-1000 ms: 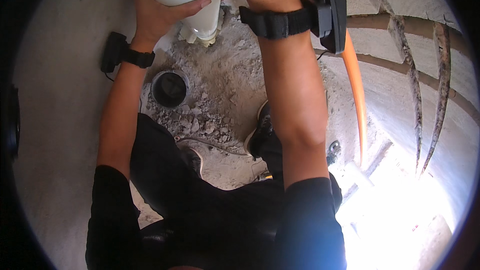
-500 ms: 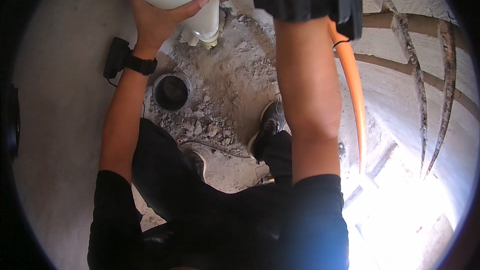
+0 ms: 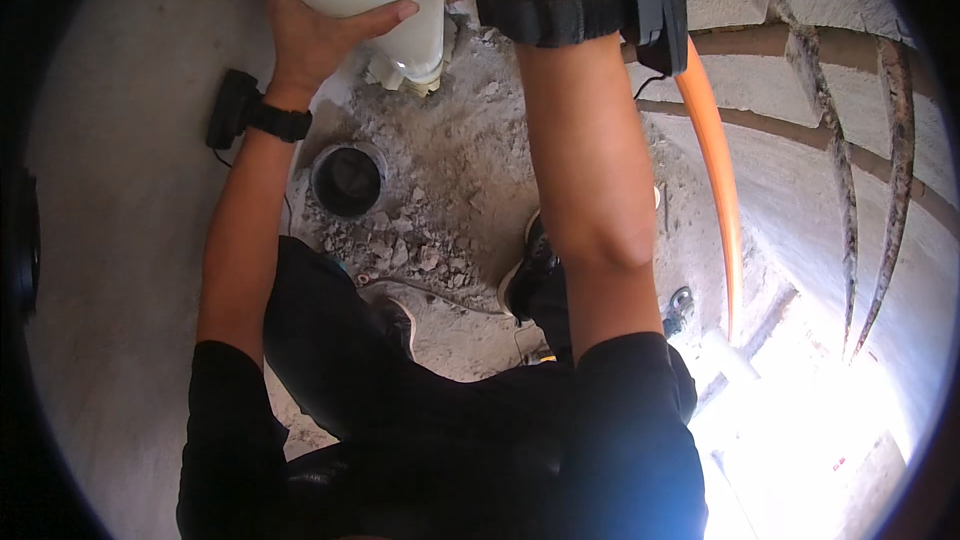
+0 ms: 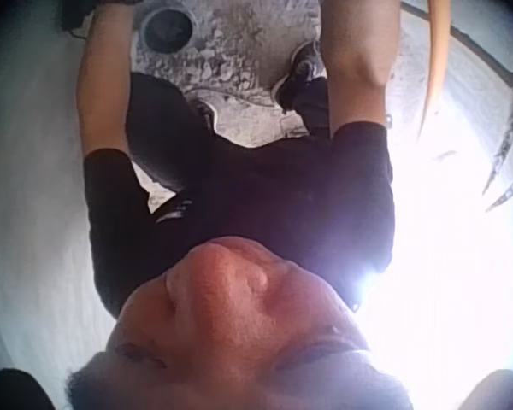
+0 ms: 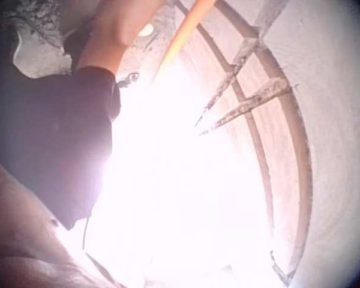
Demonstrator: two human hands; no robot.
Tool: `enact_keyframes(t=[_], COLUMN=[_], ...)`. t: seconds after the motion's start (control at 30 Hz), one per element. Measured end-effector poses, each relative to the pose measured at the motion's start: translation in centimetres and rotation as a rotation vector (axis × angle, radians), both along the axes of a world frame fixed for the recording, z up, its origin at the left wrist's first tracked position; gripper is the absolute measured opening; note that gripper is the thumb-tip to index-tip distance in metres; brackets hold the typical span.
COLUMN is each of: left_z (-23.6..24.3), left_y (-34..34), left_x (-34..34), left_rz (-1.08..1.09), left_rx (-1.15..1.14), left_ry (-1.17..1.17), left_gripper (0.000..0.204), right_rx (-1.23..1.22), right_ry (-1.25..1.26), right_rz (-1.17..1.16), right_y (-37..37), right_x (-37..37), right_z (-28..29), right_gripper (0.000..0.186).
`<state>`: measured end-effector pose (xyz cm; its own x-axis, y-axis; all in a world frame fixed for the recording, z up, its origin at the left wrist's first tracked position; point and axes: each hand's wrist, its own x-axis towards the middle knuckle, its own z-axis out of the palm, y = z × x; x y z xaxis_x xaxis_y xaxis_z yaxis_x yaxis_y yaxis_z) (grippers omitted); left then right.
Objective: The person applies adhesive from a small container to the pipe joints of an orange pipe and a white pipe using a brush. They then fit the white pipe into a designated floor opening and align the orange pipe near it.
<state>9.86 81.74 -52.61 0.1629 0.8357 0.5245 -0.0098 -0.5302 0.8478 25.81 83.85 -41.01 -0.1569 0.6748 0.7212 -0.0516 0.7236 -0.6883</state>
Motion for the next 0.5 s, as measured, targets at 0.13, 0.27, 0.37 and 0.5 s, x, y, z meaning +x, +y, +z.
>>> enact_keyframes(t=[0.13, 0.27, 0.37, 0.5], left_z=[-0.2, -0.4, -0.5, -2.1], left_y=[-0.4, -0.5, -0.3, 1.1], left_x=[0.1, 0.0, -0.4, -1.1], left_rz=[0.000, -0.035, -0.006, -0.071], left_rx=[-0.059, -0.089, -0.108, 0.065], left_ry=[0.002, -0.008, 0.057, 0.114], left_gripper=[0.091, 0.092, 0.093, 0.046], right_rx=[0.012, 0.021, 0.031, 0.053], right_ry=[0.002, 0.005, 0.000, -0.020], right_rz=[0.000, 0.007, 0.009, 0.012], right_y=[0.1, 0.3, 0.3, 0.3], right_x=[-0.1, -0.3, -0.4, -0.2], right_z=[0.1, 0.1, -0.1, -0.2], right_gripper=[0.082, 0.081, 0.080, 0.079])
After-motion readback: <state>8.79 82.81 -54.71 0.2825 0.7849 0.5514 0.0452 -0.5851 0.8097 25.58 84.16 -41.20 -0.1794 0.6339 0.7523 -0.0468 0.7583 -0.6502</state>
